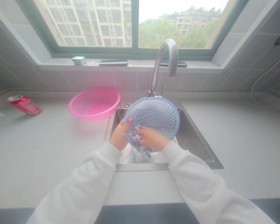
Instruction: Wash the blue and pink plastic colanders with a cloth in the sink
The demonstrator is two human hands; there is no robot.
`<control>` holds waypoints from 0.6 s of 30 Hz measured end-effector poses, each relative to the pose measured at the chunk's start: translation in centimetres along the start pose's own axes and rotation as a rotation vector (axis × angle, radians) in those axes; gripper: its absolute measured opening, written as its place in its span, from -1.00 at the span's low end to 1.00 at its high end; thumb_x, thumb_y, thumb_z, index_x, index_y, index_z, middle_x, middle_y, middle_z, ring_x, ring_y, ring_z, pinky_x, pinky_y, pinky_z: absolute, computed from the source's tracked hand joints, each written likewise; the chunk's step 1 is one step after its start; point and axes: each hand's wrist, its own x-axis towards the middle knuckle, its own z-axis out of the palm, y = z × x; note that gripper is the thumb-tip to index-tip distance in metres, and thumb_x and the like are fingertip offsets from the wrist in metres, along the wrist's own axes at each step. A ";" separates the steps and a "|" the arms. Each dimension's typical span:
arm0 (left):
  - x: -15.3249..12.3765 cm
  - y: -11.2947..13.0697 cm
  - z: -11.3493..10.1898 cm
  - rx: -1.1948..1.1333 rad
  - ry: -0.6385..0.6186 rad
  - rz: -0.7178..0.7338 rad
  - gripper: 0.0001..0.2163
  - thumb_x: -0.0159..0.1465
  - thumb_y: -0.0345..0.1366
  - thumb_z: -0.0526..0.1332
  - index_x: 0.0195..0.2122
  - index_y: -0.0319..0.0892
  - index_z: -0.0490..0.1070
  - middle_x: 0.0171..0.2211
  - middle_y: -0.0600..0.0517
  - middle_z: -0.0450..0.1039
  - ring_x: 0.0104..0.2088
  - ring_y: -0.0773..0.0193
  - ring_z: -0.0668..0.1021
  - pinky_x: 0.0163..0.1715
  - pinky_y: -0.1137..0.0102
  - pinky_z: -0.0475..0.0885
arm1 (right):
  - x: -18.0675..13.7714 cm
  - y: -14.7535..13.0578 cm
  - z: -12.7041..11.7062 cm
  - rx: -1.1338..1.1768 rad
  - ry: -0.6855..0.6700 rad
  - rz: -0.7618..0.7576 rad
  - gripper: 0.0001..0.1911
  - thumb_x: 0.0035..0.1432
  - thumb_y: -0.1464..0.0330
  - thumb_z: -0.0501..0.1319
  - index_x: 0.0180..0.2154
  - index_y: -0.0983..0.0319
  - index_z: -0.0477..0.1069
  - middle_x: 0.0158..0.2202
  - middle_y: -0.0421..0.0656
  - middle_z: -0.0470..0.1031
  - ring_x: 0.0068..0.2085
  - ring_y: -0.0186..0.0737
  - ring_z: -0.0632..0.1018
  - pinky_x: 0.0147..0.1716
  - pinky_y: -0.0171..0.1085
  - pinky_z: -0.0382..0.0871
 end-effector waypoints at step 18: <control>-1.7 -1.3 1.9 0.042 -0.288 -0.020 -0.26 0.17 0.23 0.30 0.28 -0.07 0.32 0.14 -0.15 0.53 0.18 -0.05 0.53 0.13 0.12 0.48 | 0.9 -0.3 -0.5 0.920 0.528 0.065 -0.73 0.05 0.29 0.34 -0.16 0.14 0.46 -0.19 -0.19 0.54 -0.12 -0.14 0.52 -0.04 -0.15 0.42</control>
